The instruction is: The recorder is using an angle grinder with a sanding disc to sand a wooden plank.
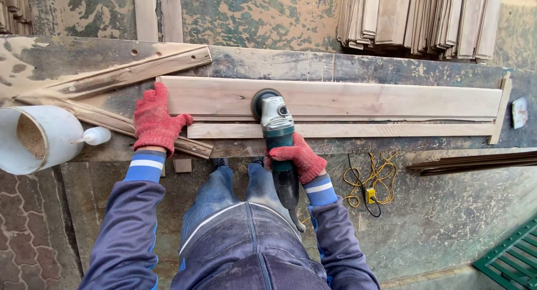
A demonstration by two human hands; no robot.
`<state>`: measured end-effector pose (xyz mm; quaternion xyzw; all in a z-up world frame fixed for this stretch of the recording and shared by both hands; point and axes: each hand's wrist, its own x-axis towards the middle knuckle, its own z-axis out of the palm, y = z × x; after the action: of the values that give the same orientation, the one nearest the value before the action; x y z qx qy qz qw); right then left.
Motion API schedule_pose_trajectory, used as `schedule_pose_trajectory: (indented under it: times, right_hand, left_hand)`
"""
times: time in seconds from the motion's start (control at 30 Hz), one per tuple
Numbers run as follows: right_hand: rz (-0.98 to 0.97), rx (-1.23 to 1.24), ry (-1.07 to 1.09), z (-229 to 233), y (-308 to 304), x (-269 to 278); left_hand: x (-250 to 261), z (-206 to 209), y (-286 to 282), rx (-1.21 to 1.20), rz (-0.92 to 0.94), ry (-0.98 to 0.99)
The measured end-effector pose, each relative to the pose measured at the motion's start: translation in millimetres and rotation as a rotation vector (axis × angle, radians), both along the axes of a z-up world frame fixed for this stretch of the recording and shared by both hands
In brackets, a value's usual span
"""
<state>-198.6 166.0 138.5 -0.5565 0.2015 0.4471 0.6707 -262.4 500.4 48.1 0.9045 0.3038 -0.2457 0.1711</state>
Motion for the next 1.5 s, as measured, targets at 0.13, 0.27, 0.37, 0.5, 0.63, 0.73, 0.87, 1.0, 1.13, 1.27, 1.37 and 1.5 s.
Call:
schedule_pose_trajectory:
  times: [0.13, 0.27, 0.37, 0.5, 0.63, 0.73, 0.87, 1.0, 1.13, 1.27, 1.37, 1.5]
  right_hand:
    - [-0.085, -0.052, 0.009, 4, -50, 14]
    - [-0.182, -0.011, 0.016, -2, -107, 27]
    - [-0.23, 0.021, -0.038, -11, -145, 37]
    - [-0.29, 0.039, -0.112, -20, -189, 51]
    - [-0.319, 0.055, -0.148, -35, -218, 59]
    - [-0.311, 0.057, -0.166, -35, -216, 61]
    - [-0.276, 0.078, -0.178, -33, -197, 56]
    - [-0.253, 0.09, -0.16, -25, -175, 46]
    - [-0.232, 0.102, -0.136, -27, -159, 34]
    - [-0.185, 0.104, -0.066, -19, -133, 28]
    - [-0.157, 0.101, -0.033, -12, -106, 23]
    - [-0.074, 0.072, 0.017, -9, -62, 21]
  left_hand:
    - [0, -5, 1, 0.023, -0.012, 0.011]
    - [2, 2, -2, 0.027, -0.009, 0.015]
    - [2, 7, -2, 0.005, 0.01, 0.0]
    - [4, 15, -5, -0.008, 0.017, -0.012]
    - [2, 5, -2, 0.003, 0.009, -0.007]
    - [3, 8, -3, -0.01, 0.017, -0.003]
    - [2, 5, -1, -0.004, 0.017, 0.004]
    - [1, 4, 0, -0.009, 0.02, 0.018]
    - [2, 14, -1, -0.026, 0.021, 0.021]
    - [7, 31, -3, -0.037, 0.011, 0.031]
    - [7, 25, 0, -0.028, -0.005, 0.048]
    - [3, 23, 2, -0.01, -0.052, 0.007]
